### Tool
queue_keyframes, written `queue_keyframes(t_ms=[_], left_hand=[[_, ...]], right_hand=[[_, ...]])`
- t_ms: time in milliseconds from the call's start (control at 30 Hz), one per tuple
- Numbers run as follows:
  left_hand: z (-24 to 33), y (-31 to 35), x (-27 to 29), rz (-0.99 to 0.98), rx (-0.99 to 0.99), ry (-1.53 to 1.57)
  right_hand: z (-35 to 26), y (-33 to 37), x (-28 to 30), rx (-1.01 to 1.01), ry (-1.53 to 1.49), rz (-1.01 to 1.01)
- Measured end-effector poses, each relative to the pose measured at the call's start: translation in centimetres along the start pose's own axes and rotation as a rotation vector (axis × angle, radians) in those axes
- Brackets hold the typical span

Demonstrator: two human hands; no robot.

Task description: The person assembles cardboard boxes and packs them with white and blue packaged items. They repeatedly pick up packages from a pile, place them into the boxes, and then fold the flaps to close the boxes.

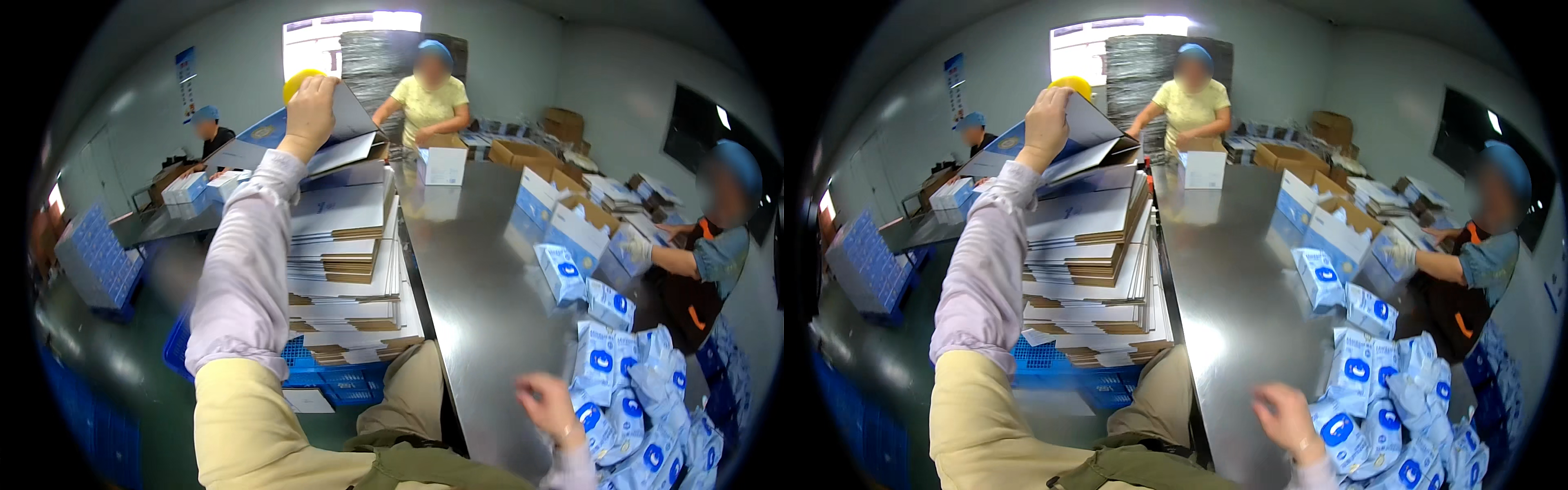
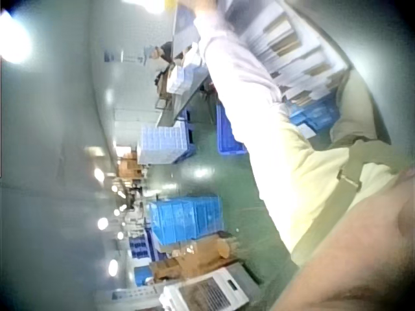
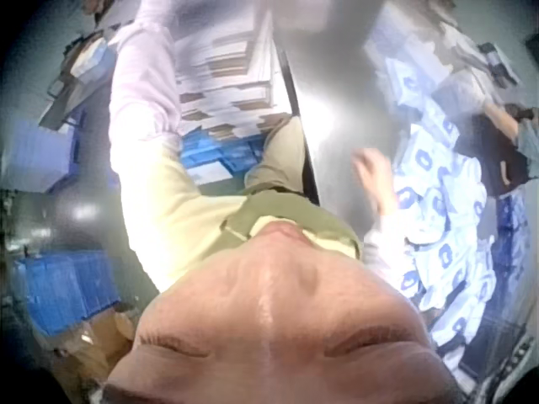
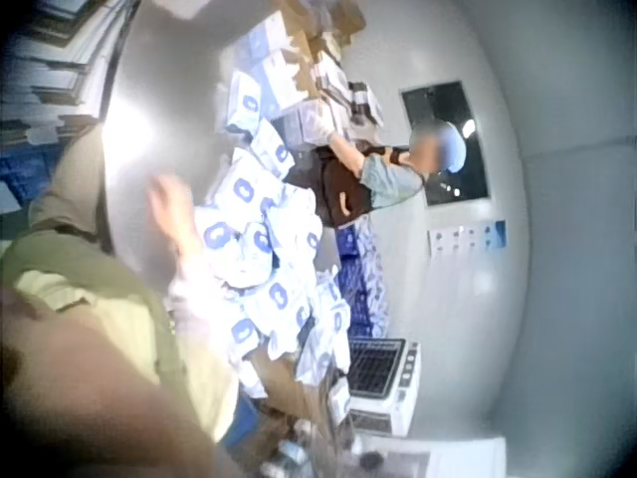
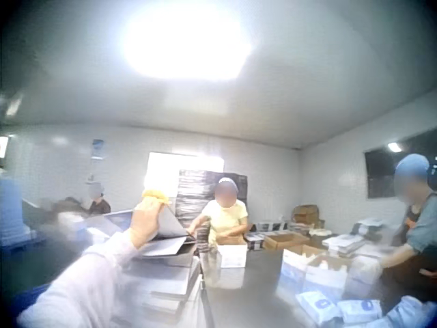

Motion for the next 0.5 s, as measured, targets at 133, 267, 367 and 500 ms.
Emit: queue_keyframes(t_ms=[133, 267, 367, 500], left_hand=[[4.3, 3.2, 1.3, -0.202, -0.160, 0.107], [5.9, 4.2, 1.7, -0.173, -0.180, 0.187], [3.1, 2.2, 1.7, -0.040, -0.112, 0.105], [-7.0, -2.5, 4.6, 0.224, 0.501, -0.062]], right_hand=[[-7.3, -13.7, -4.0, 0.423, -0.062, 0.112], [-16.8, -24.2, -6.9, 0.722, -0.013, 0.322], [-17.7, -28.7, -13.2, 0.684, 0.097, 0.021], [-16.8, -28.2, -17.4, 0.624, 0.045, -0.059]])
Point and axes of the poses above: each hand's wrist, its own y-axis away from the middle knuckle, its own x-axis out of the back of the hand, z = x × y, the point moved 1 cm from there along -y, towards the middle knuckle, and after that the axes turned 12 degrees about -x, right-handed, at the moved point
